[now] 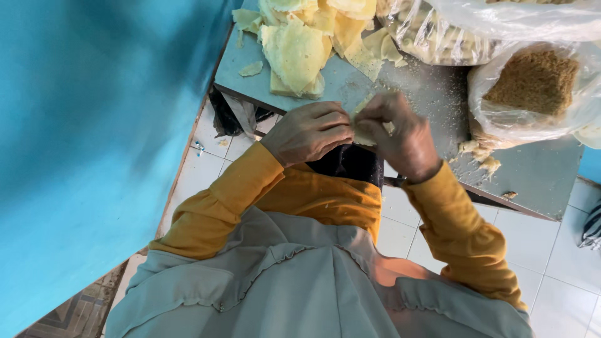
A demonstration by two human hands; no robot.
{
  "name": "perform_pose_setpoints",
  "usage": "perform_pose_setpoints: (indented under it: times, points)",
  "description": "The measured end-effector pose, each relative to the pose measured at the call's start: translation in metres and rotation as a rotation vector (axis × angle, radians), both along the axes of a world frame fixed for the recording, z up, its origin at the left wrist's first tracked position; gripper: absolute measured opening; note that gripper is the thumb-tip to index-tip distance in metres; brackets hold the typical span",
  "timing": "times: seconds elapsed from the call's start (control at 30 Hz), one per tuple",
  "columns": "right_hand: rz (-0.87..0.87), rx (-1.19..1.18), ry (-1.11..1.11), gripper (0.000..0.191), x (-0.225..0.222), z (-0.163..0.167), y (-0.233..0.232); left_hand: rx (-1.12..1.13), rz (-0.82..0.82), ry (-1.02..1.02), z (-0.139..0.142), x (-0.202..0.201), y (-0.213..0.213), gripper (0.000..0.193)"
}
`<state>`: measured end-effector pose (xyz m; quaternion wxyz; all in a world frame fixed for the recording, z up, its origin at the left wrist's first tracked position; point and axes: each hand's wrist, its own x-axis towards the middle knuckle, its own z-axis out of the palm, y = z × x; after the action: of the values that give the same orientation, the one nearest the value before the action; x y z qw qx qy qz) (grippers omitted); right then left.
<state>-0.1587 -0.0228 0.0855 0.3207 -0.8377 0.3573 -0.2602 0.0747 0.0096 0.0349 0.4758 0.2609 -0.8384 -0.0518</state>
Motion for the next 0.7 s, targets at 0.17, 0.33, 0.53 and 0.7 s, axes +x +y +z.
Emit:
perform_pose_setpoints:
  times: [0.17,0.33,0.53,0.7]
  points:
    - [0.114,-0.634,0.223,0.038,-0.006,0.016,0.027,0.023,0.022,-0.013,-0.005,-0.001,0.001,0.015]
    - [-0.189,-0.486,0.151,0.027,-0.015,0.008,0.033,-0.060,0.219,-0.094,-0.005,-0.006,0.013,0.009]
    - [-0.267,-0.299,0.177,0.030,-0.013,0.007,0.029,-0.160,0.458,-0.207,-0.004,-0.015,0.034,0.013]
    - [-0.207,-0.291,0.239,0.041,-0.004,0.021,0.029,-0.149,0.460,-0.173,-0.006,-0.023,0.038,0.019]
